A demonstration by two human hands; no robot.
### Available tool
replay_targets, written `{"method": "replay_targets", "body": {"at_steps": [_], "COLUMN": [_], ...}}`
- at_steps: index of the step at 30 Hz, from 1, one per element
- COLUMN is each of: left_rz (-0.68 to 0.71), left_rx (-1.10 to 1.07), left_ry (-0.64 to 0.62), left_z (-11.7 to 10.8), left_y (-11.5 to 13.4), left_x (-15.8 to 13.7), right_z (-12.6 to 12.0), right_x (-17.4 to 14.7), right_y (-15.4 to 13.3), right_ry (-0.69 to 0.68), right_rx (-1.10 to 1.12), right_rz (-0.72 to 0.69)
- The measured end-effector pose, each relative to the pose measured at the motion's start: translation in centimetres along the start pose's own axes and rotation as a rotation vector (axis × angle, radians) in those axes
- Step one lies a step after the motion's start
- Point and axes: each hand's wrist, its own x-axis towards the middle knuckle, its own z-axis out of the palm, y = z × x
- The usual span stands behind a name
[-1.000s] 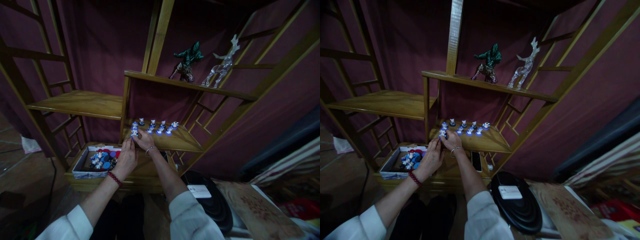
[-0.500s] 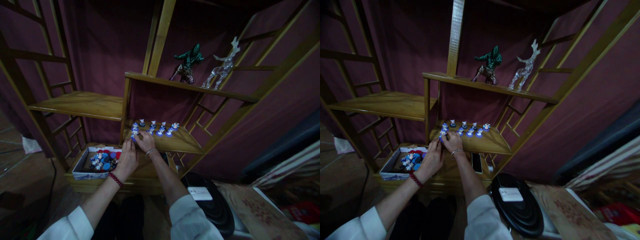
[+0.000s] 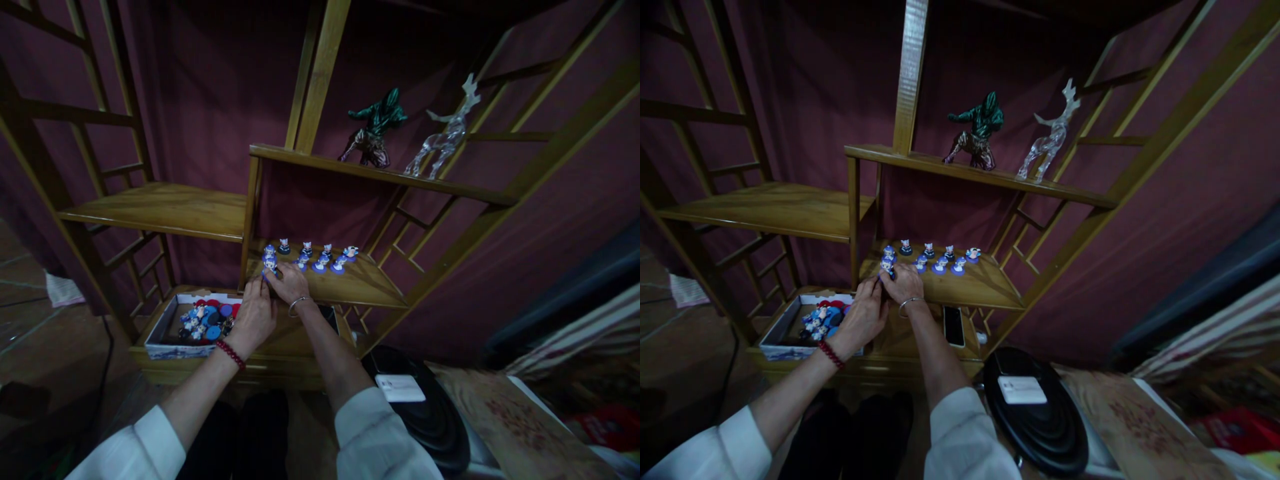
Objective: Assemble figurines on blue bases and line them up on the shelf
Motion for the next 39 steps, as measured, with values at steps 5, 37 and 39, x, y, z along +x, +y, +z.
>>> {"method": "replay_targets", "body": {"at_steps": [5,37,39], "left_rz": [0.012,0.119,0.125], "left_rx": [0.000,0.162,0.178], "left_ry": [0.006,-0.031,-0.040], "left_z": [0.0,-0.3,-0.3], "left_y": [0.0,-0.5,-0.4], "left_x": [-0.3,-0.8,-0.8], "right_z": [0.0,-0.4,-0.4], "right_x": [-0.3,-1.0,-0.6], "right_y": [0.0,4.9,5.1], "right_ry": [0.050,0.267,0.236], "right_rx": [0.026,0.082,0.085], "right_rz": [0.034,0.287,0.290]}}
